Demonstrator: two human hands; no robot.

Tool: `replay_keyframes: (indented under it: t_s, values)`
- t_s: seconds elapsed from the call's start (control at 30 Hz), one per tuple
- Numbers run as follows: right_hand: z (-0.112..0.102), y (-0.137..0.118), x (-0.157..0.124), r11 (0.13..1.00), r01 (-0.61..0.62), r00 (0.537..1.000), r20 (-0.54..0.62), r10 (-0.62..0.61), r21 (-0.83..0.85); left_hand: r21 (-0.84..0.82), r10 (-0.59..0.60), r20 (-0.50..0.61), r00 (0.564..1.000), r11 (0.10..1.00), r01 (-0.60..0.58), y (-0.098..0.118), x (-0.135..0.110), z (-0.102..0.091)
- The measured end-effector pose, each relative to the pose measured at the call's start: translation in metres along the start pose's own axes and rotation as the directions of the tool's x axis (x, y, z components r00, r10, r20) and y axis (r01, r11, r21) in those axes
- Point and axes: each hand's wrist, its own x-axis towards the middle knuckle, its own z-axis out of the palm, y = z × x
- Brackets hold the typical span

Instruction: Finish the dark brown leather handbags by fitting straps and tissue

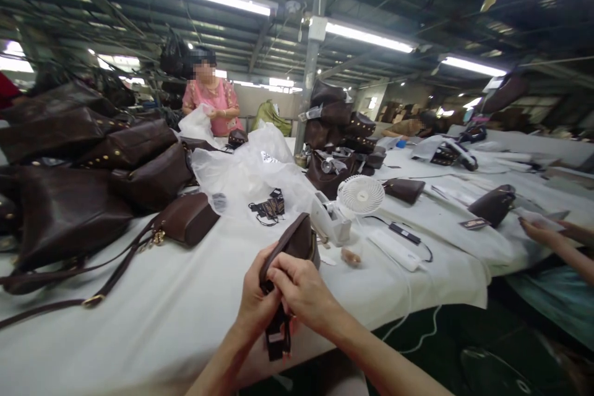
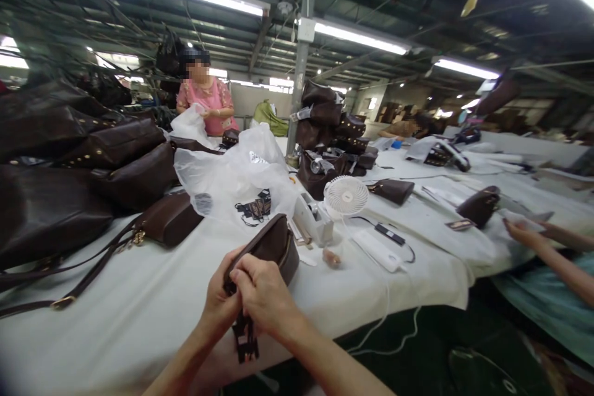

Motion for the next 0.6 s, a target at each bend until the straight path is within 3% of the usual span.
replay_keyframes:
  t_s: [0.1, 0.17, 0.23, 0.33, 0.43, 0.53, 0.6]
  values:
    - [-0.024, -0.003, 0.003, 1.0, 0.007, 0.998, 0.068, -0.006, -0.004, -0.042, -0.136, 0.05, 0.989, 0.989, 0.139, 0.006, 0.011, -0.015]
    - [-0.052, 0.007, 0.003, 0.989, 0.086, 0.992, -0.084, -0.096, -0.124, -0.099, -0.197, 0.117, 0.973, 0.973, 0.208, 0.011, 0.019, -0.026]
    - [-0.083, 0.027, 0.004, 0.959, 0.105, 0.954, -0.246, -0.172, -0.263, -0.102, -0.215, 0.183, 0.959, 0.966, 0.236, 0.017, 0.024, -0.03]
    - [-0.113, 0.064, 0.006, 0.975, 0.029, 0.976, -0.203, -0.075, -0.222, -0.008, -0.272, 0.18, 0.945, 0.961, 0.278, 0.025, 0.026, -0.022]
    - [-0.113, 0.086, 0.007, 0.989, -0.054, 0.983, -0.181, 0.028, -0.137, 0.037, -0.364, 0.077, 0.928, 0.931, 0.362, 0.027, 0.023, -0.006]
    - [-0.101, 0.088, 0.003, 0.989, -0.083, 0.947, -0.319, 0.04, -0.123, 0.094, -0.375, -0.045, 0.926, 0.921, 0.377, 0.024, 0.023, 0.0]
    - [-0.097, 0.087, -0.005, 1.0, -0.031, 0.929, -0.37, 0.03, 0.003, 0.121, -0.376, -0.078, 0.923, 0.916, 0.383, 0.019, 0.026, -0.005]
